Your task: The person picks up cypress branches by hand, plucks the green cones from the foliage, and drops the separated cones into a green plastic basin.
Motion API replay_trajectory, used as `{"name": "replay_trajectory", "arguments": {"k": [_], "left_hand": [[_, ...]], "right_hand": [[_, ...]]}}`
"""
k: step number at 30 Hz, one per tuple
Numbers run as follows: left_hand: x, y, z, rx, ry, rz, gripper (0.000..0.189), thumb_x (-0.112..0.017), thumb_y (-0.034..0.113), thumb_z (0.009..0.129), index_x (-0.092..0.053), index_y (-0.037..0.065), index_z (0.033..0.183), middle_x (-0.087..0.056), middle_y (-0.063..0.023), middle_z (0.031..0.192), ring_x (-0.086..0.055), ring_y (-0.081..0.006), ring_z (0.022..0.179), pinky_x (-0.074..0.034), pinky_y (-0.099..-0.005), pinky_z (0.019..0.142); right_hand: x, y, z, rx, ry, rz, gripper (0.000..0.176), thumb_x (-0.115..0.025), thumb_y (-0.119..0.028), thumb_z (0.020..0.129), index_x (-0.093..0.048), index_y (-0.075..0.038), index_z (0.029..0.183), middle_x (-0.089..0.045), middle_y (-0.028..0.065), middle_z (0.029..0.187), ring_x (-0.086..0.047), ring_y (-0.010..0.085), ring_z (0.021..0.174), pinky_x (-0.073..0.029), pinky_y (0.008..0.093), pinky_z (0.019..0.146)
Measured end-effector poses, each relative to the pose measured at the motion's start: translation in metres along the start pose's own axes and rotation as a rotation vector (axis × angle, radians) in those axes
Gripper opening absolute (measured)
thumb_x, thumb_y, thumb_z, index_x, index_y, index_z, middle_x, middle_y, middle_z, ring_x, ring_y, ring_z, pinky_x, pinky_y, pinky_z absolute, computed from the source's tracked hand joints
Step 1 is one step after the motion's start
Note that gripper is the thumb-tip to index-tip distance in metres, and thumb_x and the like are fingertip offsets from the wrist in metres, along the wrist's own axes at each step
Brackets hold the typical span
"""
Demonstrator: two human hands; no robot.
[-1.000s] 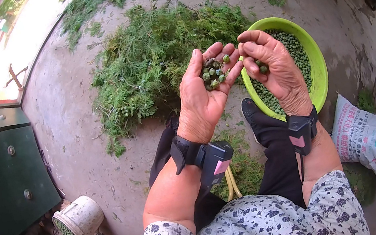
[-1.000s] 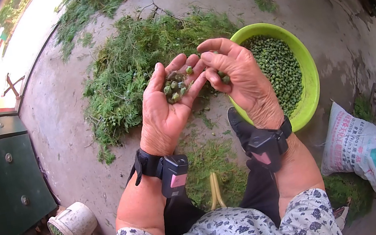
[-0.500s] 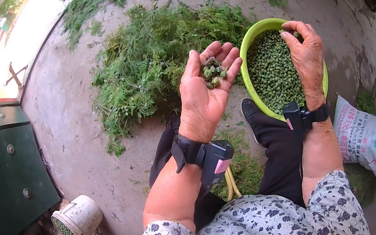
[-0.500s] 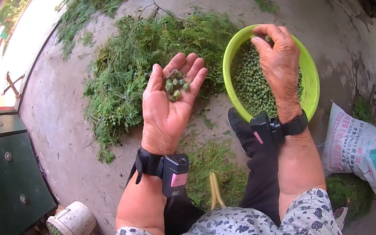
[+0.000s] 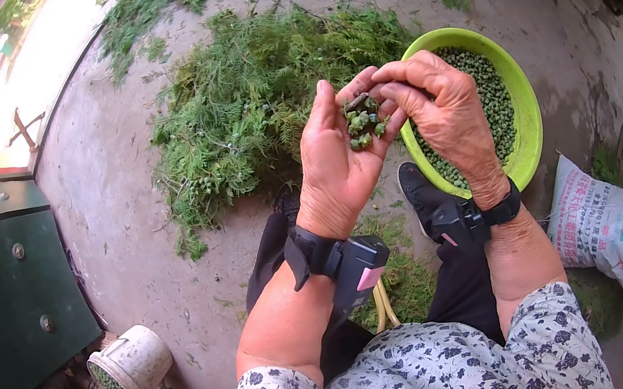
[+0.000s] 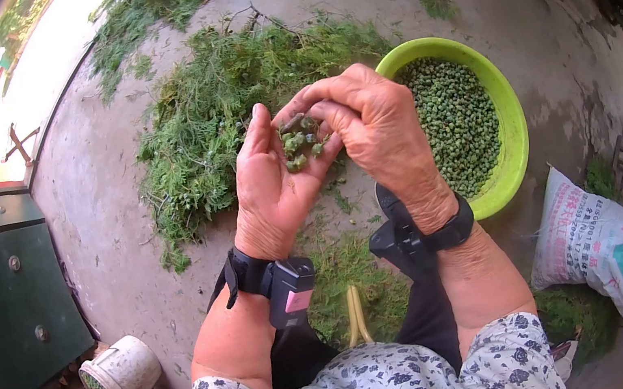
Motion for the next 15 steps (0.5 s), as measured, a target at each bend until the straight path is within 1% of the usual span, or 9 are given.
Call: {"name": "replay_trajectory", "arguments": {"k": [1, 2, 5, 8, 11, 14, 15], "left_hand": [[0.008, -0.001, 0.000, 0.020, -0.033, -0.017, 0.046, -0.035, 0.039, 0.101, -0.052, 0.000, 0.120, -0.059, -0.0119, 0.113, -0.057, -0.0229, 0.106, -0.047, -0.0403, 0.093], [0.012, -0.002, -0.001, 0.040, -0.065, -0.034, 0.044, -0.037, 0.038, 0.101, -0.054, 0.002, 0.119, -0.060, -0.0095, 0.111, -0.058, -0.0204, 0.103, -0.048, -0.0382, 0.090], [0.009, -0.007, -0.002, 0.044, 0.171, 0.022, 0.032, -0.049, 0.031, 0.098, -0.058, 0.004, 0.113, -0.062, -0.0092, 0.102, -0.060, -0.0219, 0.095, -0.051, -0.0403, 0.088], [0.000, -0.007, -0.007, -0.013, 0.182, 0.222, 0.027, -0.050, 0.026, 0.097, -0.059, 0.004, 0.111, -0.063, -0.0085, 0.101, -0.060, -0.0201, 0.095, -0.053, -0.0374, 0.086], [0.009, -0.009, -0.003, 0.007, 0.136, 0.082, 0.028, -0.045, 0.021, 0.099, -0.058, 0.004, 0.116, -0.062, -0.0051, 0.104, -0.059, -0.0168, 0.097, -0.051, -0.0334, 0.083], [0.003, -0.009, 0.000, 0.015, 0.099, -0.011, 0.030, -0.042, 0.020, 0.099, -0.056, 0.002, 0.119, -0.061, -0.0077, 0.109, -0.060, -0.0185, 0.097, -0.052, -0.0351, 0.084], [0.005, -0.008, 0.001, 0.014, 0.079, -0.022, 0.031, -0.042, 0.021, 0.099, -0.055, 0.001, 0.120, -0.061, -0.0082, 0.110, -0.060, -0.0190, 0.098, -0.052, -0.0358, 0.085]], "right_hand": [[-0.006, -0.001, -0.001, 0.011, -0.027, 0.005, 0.012, -0.065, -0.003, 0.081, -0.071, -0.005, 0.091, -0.059, 0.0058, 0.078, -0.058, 0.0156, 0.074, -0.047, 0.0275, 0.067], [-0.008, -0.007, 0.000, 0.084, -0.031, -0.079, 0.011, -0.065, -0.001, 0.079, -0.071, -0.006, 0.087, -0.057, 0.0078, 0.076, -0.058, 0.0197, 0.072, -0.047, 0.0300, 0.066], [-0.009, -0.002, -0.002, 0.110, 0.023, -0.161, 0.010, -0.064, 0.000, 0.079, -0.070, -0.005, 0.086, -0.058, 0.0081, 0.077, -0.058, 0.0203, 0.071, -0.047, 0.0308, 0.064], [-0.007, 0.001, -0.002, 0.117, 0.105, -0.231, 0.011, -0.063, 0.000, 0.080, -0.069, -0.005, 0.088, -0.058, 0.0083, 0.078, -0.059, 0.0207, 0.069, -0.047, 0.0317, 0.062], [-0.005, 0.003, -0.003, 0.089, 0.121, -0.163, 0.012, -0.063, 0.000, 0.080, -0.067, -0.004, 0.091, -0.059, 0.0083, 0.078, -0.060, 0.0204, 0.069, -0.048, 0.0310, 0.063], [0.003, 0.000, 0.000, -0.017, 0.059, -0.032, 0.015, -0.063, 0.003, 0.079, -0.066, -0.003, 0.093, -0.060, 0.0088, 0.082, -0.061, 0.0195, 0.073, -0.049, 0.0292, 0.066], [0.001, 0.000, -0.001, -0.005, 0.022, -0.012, 0.016, -0.063, 0.004, 0.078, -0.066, -0.002, 0.093, -0.060, 0.0089, 0.083, -0.061, 0.0193, 0.075, -0.049, 0.0287, 0.067]]}}
Point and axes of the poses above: each hand's wrist, its own z-axis towards the middle knuckle, its own x-axis out of the back of the hand, y = z × x, the point moved 6 cm from there along z, towards the middle knuckle
